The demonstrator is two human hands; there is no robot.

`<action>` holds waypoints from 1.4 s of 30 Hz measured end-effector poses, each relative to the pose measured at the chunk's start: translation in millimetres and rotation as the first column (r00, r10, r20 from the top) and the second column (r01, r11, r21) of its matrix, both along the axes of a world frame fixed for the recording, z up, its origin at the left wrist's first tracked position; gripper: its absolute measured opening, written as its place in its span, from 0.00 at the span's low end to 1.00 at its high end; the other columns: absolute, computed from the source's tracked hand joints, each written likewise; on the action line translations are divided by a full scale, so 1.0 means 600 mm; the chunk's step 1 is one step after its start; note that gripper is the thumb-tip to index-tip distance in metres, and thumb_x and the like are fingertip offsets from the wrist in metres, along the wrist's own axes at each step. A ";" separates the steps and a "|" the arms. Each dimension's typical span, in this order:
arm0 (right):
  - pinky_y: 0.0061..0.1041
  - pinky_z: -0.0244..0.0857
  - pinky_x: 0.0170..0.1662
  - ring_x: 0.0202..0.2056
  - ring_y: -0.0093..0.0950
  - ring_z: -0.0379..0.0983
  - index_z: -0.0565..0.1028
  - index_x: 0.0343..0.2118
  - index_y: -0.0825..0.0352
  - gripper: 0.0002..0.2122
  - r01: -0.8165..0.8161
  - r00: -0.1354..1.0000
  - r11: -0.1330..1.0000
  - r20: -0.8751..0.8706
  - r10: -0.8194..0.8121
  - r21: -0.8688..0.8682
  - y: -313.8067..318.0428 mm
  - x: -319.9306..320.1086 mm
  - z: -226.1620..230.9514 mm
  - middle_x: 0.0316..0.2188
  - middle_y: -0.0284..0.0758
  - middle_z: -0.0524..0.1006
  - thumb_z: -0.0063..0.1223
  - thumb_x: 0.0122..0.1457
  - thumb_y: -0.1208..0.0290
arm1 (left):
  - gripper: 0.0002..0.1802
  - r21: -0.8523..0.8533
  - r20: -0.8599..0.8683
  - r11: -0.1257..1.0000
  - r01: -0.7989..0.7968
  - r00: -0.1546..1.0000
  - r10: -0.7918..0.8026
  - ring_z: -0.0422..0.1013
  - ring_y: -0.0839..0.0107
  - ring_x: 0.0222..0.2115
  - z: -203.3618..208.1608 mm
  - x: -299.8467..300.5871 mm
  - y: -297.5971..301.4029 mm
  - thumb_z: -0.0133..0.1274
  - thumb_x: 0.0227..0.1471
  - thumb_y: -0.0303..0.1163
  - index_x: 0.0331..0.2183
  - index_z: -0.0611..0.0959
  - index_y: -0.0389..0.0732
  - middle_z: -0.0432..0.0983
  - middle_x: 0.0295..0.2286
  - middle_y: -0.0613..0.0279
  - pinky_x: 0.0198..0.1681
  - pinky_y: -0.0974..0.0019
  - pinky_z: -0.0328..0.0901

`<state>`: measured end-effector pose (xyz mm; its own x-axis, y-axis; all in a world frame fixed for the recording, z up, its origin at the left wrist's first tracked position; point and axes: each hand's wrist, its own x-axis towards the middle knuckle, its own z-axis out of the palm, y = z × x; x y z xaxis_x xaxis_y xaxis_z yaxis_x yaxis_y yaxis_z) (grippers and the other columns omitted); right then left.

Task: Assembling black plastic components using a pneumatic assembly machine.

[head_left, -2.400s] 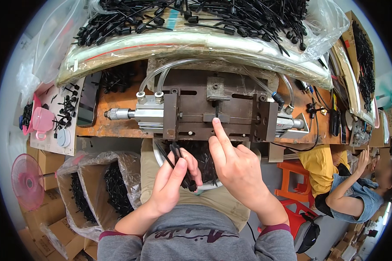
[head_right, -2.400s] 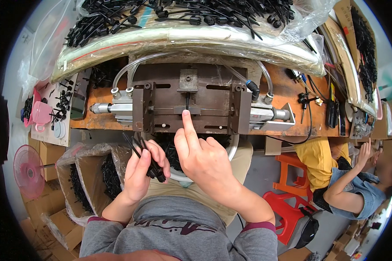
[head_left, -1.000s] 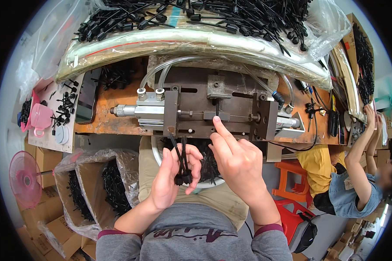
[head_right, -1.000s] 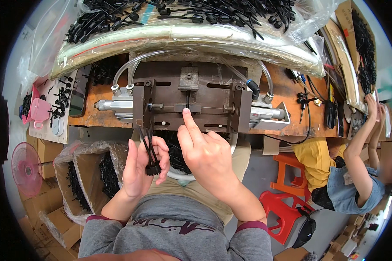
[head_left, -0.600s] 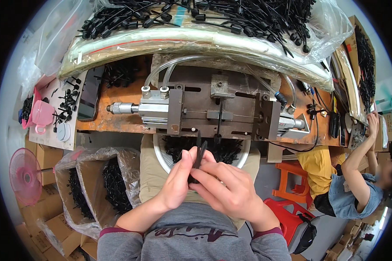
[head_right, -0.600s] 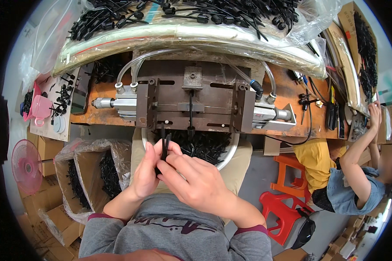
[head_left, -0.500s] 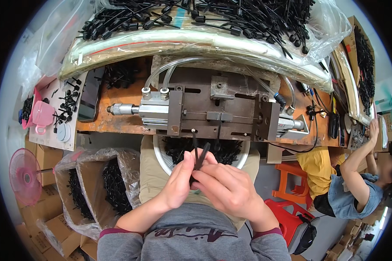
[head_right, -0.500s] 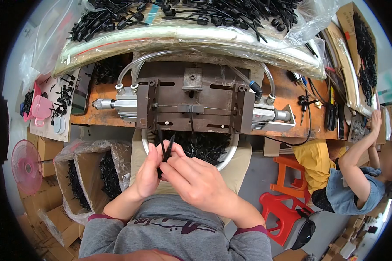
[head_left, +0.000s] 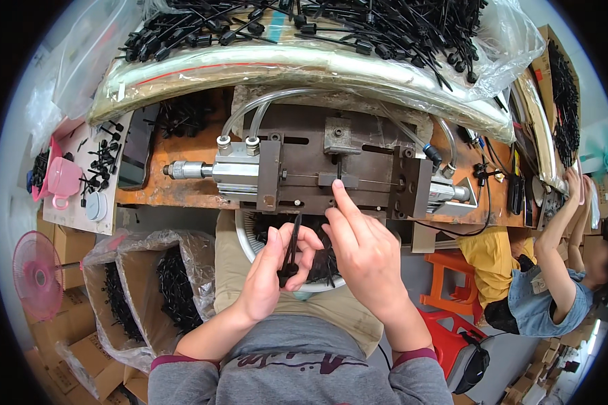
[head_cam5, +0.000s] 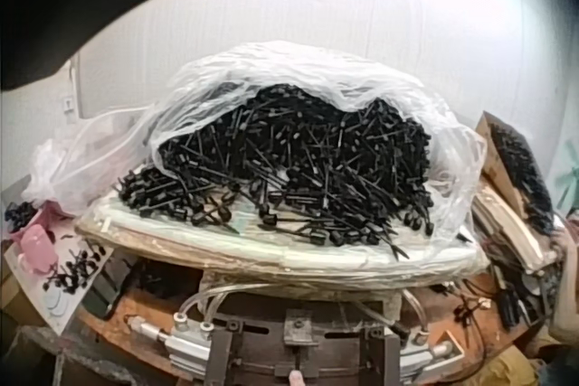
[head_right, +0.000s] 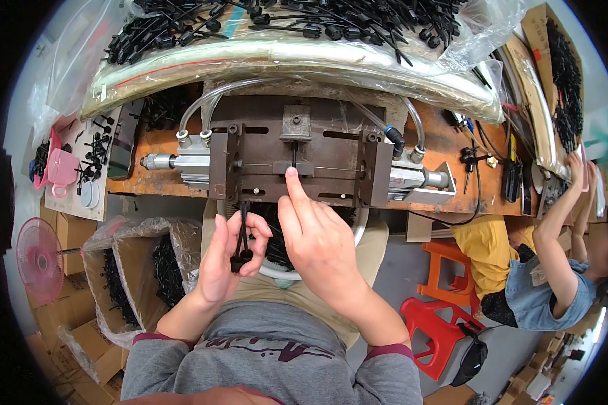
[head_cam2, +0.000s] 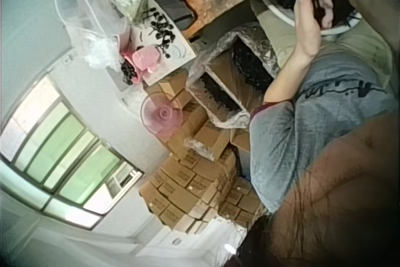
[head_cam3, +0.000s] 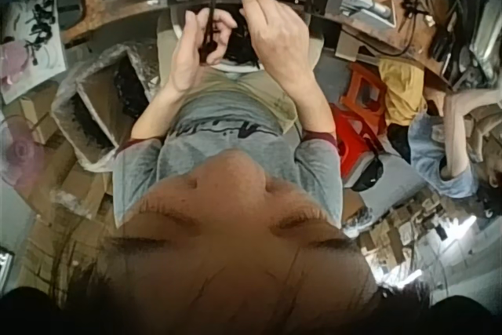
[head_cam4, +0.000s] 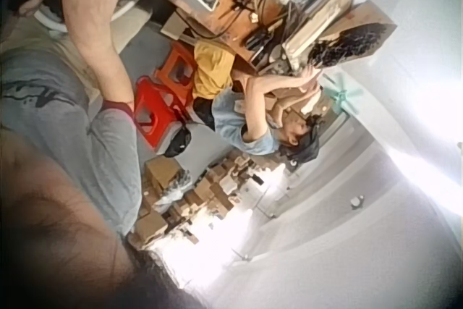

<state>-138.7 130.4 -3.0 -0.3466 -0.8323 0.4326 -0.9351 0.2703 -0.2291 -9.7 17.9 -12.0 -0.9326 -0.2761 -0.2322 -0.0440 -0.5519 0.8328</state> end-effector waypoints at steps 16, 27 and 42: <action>0.21 0.63 0.24 0.21 0.23 0.71 0.76 0.36 0.69 0.12 -0.108 0.988 0.963 0.082 0.131 -0.247 0.011 0.001 0.020 0.35 0.37 0.77 0.60 0.46 0.76 | 0.12 -0.214 -0.209 0.948 -0.237 0.959 0.193 0.70 0.63 0.47 0.012 -0.003 0.000 0.32 0.66 0.34 0.38 0.69 0.37 0.74 0.44 0.43 0.54 0.60 0.61; 0.26 0.72 0.32 0.34 0.34 0.75 0.77 0.36 0.72 0.15 -0.187 0.924 0.917 0.254 0.286 -0.351 0.037 0.021 0.025 0.36 0.41 0.74 0.62 0.40 0.82 | 0.18 -0.246 -0.166 0.953 -0.177 0.976 0.139 0.72 0.71 0.41 0.016 -0.013 0.016 0.32 0.66 0.34 0.48 0.68 0.32 0.74 0.45 0.48 0.48 0.67 0.66; 0.22 0.68 0.26 0.21 0.25 0.73 0.77 0.31 0.67 0.10 0.046 0.999 0.999 -0.011 -0.046 0.014 -0.003 -0.010 0.011 0.47 0.36 0.76 0.63 0.42 0.75 | 0.37 -0.263 -0.087 0.964 0.046 0.994 -0.071 0.66 0.71 0.45 0.047 0.012 -0.008 0.43 0.52 0.15 0.62 0.52 0.34 0.64 0.45 0.58 0.49 0.66 0.62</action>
<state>-144.7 128.6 3.7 -0.3798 -0.8217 0.4249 -0.9241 0.3161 -0.2146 -2.5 13.0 16.0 -0.9632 -0.2598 -0.0696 0.0163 -0.3147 0.9490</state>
